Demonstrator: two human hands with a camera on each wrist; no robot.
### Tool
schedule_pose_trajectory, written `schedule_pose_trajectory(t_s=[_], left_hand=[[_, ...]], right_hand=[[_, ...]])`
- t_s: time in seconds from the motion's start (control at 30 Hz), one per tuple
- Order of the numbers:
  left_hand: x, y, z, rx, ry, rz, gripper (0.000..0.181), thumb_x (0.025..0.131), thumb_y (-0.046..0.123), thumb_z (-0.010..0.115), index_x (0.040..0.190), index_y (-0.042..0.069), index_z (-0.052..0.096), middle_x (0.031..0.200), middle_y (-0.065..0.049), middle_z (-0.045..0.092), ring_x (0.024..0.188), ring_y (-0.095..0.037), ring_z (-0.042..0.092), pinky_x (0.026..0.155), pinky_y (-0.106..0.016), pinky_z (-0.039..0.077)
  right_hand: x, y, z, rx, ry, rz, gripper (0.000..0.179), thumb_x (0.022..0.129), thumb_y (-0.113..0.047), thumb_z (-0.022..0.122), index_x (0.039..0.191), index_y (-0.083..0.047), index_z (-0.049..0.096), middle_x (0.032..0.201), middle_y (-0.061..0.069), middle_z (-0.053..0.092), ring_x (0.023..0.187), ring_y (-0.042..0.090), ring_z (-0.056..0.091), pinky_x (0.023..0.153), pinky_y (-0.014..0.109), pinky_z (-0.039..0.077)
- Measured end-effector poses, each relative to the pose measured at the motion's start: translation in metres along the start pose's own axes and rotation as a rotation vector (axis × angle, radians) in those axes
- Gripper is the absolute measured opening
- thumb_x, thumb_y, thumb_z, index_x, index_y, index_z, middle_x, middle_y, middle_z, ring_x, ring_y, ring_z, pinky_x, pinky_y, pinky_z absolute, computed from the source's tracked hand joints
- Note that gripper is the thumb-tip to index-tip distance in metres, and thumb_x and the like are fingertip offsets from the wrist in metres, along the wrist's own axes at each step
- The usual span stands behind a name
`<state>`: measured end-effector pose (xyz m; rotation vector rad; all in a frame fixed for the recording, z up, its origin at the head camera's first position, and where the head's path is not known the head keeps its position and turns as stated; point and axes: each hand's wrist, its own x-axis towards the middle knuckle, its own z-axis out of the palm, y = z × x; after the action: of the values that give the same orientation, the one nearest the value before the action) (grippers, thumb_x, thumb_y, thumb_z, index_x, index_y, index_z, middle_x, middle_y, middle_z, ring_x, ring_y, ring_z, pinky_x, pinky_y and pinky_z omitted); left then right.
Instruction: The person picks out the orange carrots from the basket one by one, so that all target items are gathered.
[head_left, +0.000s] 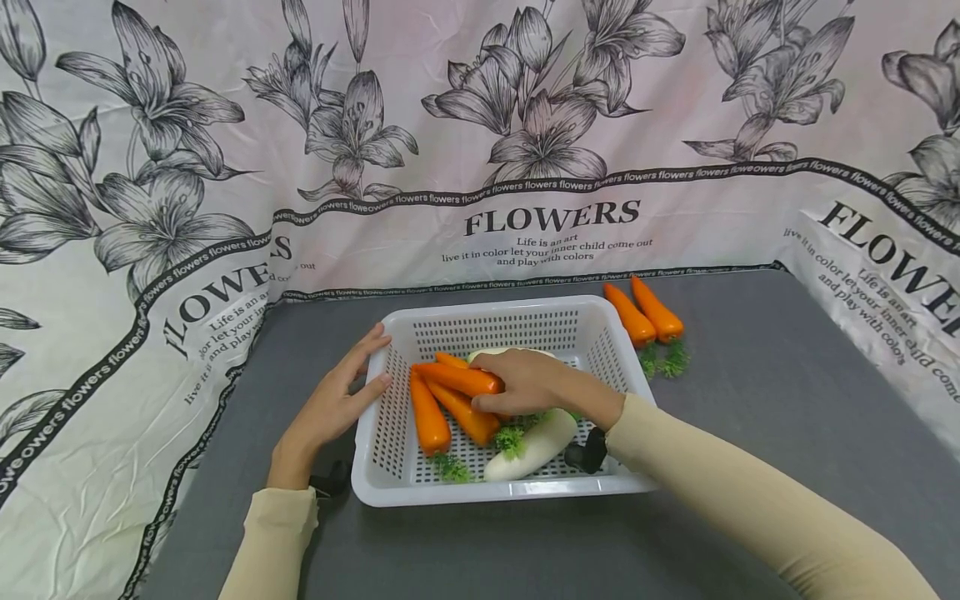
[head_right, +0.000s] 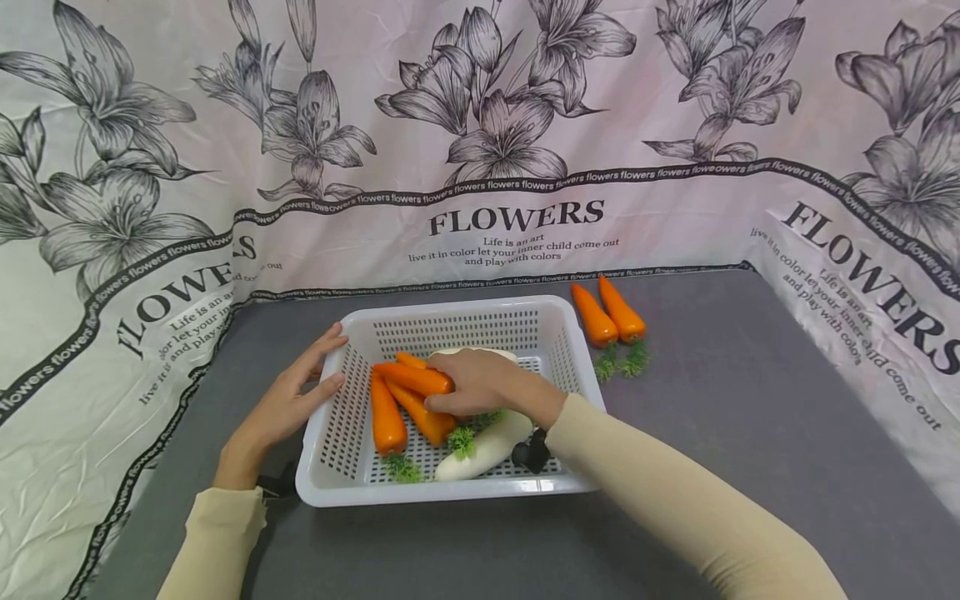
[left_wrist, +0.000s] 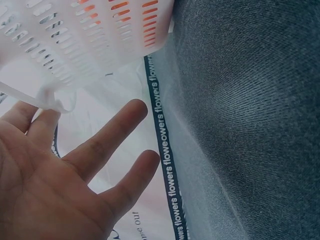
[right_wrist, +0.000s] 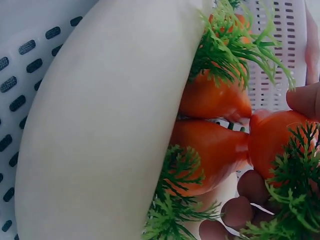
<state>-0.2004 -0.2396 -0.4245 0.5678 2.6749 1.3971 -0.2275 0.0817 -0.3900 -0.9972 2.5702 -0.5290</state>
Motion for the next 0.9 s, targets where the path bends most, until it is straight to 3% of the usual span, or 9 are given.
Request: schedule_pose_trajectory(t_s=[0.3,0.6,0.9], left_hand=[[-0.001,-0.002,0.001,0.003,0.000,0.004,0.061,0.102,0.031,0.059,0.158,0.030,0.035,0.172,0.009,0.015,0.116,-0.040,0.058,0.063,-0.028,0.063],[-0.001,-0.001,0.000,0.002,0.001,0.003,0.061,0.103,0.031,0.059,0.158,0.031,0.035,0.172,0.010,0.015,0.117,-0.038,0.058,0.063,-0.028,0.063],[0.000,0.000,0.001,0.010,0.003,0.007,0.061,0.103,0.032,0.059,0.158,0.029,0.035,0.172,0.009,0.016,0.114,-0.038,0.058,0.063,-0.028,0.063]], right_hand=[[-0.004,-0.002,-0.006,0.030,0.016,-0.033,0.040,0.097,-0.040,0.053,0.126,-0.014,0.061,0.084,-0.005,0.063,0.071,0.011,0.057,0.063,0.027,0.047],[-0.014,-0.004,-0.021,0.054,0.023,-0.019,0.045,0.098,-0.041,0.055,0.134,-0.014,0.058,0.097,-0.003,0.066,0.080,0.012,0.059,0.069,0.028,0.050],[-0.027,0.005,-0.037,0.082,0.078,-0.007,0.044,0.101,-0.043,0.055,0.137,-0.019,0.056,0.087,-0.004,0.061,0.075,0.012,0.056,0.069,0.030,0.047]])
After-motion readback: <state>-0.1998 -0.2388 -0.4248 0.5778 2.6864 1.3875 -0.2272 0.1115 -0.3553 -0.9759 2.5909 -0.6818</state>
